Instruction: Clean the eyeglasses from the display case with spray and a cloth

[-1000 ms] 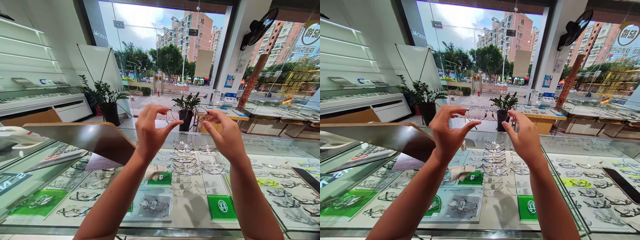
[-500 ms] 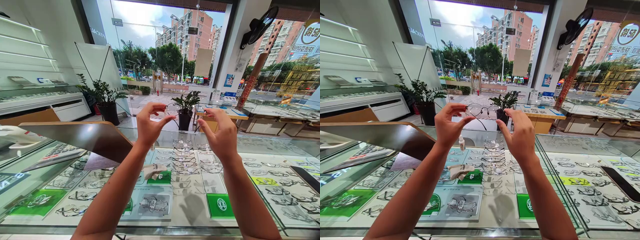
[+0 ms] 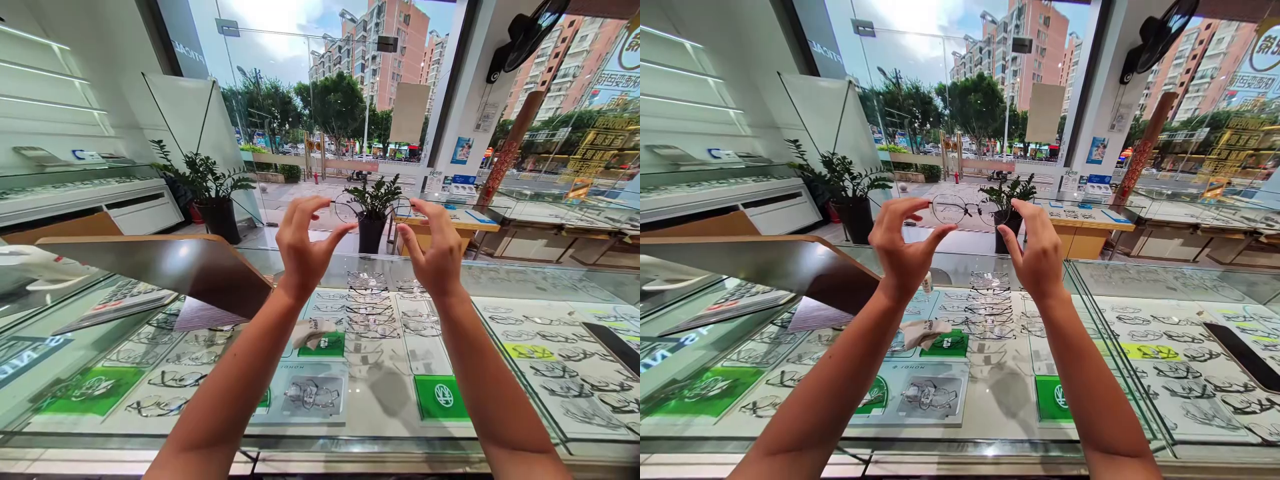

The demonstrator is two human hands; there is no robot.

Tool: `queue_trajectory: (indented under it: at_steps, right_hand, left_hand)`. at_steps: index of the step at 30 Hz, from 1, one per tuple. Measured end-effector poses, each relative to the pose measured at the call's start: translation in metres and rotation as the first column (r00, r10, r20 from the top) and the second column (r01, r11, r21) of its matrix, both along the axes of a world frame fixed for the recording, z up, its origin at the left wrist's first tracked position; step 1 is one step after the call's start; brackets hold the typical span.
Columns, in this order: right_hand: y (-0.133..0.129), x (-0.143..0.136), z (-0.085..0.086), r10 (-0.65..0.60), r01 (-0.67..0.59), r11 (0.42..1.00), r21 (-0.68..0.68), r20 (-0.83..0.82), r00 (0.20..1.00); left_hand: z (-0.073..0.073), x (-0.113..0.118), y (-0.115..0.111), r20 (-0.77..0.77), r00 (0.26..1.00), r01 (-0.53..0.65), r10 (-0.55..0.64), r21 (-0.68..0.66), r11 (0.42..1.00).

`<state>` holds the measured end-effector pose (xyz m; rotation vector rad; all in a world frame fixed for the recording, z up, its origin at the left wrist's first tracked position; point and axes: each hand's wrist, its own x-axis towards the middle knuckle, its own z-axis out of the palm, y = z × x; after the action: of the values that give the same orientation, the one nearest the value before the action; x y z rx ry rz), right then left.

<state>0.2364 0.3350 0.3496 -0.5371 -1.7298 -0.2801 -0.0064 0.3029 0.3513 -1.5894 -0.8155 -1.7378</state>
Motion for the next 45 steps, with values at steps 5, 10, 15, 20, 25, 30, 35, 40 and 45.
queue_trajectory:
  at_steps: [5,10,15,20,25,30,35,40,45]
  right_hand:
    - [0.006,-0.008,-0.008,-0.010,0.010,0.999,0.044,-0.018,1.000]
    - [0.004,-0.014,-0.012,-0.018,0.022,0.991,0.130,-0.033,0.999]
    - [0.007,-0.017,-0.015,-0.010,0.012,0.998,0.063,-0.029,1.000]
    - [0.016,-0.016,-0.018,0.070,-0.071,0.997,-0.012,-0.071,0.995]
    - [0.023,-0.013,-0.017,0.171,-0.191,0.967,-0.166,-0.131,0.977]
    - [0.024,-0.010,-0.014,0.229,-0.262,0.934,-0.243,-0.156,0.961]
    - [0.023,-0.011,-0.013,0.241,-0.282,0.918,-0.280,-0.170,0.955]
    - [0.014,-0.015,-0.011,0.179,-0.218,0.946,-0.241,-0.175,0.968]
    - [0.007,-0.016,-0.009,0.121,-0.150,0.966,-0.213,-0.143,0.982]
  left_hand:
    - [-0.007,-0.004,0.012,0.005,0.999,0.051,-0.051,0.068,0.996]
    - [-0.018,-0.009,0.031,0.096,0.964,0.253,-0.249,-0.040,0.967]
    - [-0.027,-0.009,0.042,0.128,0.946,0.306,-0.297,-0.056,0.951]
    - [-0.028,-0.003,0.035,0.115,0.975,0.192,-0.192,0.016,0.981]
    - [-0.024,0.005,0.024,0.082,0.992,0.095,-0.100,0.065,0.993]
    - [-0.019,0.011,0.015,0.074,0.996,0.044,-0.050,0.080,0.996]
    - [-0.017,0.010,0.012,0.095,0.995,0.038,-0.038,0.001,0.999]
    - [-0.019,0.003,0.021,0.184,0.958,0.237,-0.220,-0.077,0.968]
    - [-0.022,0.000,0.029,0.255,0.924,0.320,-0.284,-0.111,0.941]
